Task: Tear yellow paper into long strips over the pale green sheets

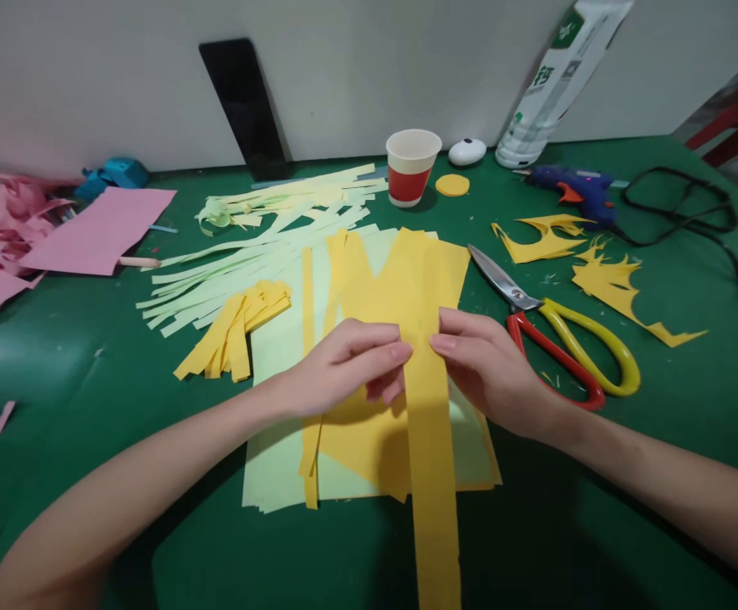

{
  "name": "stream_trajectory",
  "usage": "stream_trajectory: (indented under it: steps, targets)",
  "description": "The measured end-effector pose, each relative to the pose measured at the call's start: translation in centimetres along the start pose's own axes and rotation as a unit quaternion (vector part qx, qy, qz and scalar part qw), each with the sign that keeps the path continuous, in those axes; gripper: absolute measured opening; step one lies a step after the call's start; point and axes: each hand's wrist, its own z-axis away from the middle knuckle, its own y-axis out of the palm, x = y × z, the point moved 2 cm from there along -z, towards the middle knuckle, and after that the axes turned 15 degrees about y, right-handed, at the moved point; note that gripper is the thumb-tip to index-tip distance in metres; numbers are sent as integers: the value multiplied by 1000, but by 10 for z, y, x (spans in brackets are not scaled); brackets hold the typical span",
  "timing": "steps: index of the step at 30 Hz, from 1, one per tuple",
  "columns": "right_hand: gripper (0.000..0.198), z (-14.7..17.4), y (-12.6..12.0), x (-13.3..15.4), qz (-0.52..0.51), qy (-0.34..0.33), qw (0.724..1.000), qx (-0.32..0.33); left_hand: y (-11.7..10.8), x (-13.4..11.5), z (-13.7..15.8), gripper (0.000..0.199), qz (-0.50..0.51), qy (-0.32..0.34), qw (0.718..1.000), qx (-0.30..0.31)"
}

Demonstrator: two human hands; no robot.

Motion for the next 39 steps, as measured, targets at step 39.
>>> stream_trajectory:
  steps: [39]
  targets:
    - [20, 14, 9, 13, 20, -9, 999, -23, 13, -19, 1, 32, -142, 65, 986, -50]
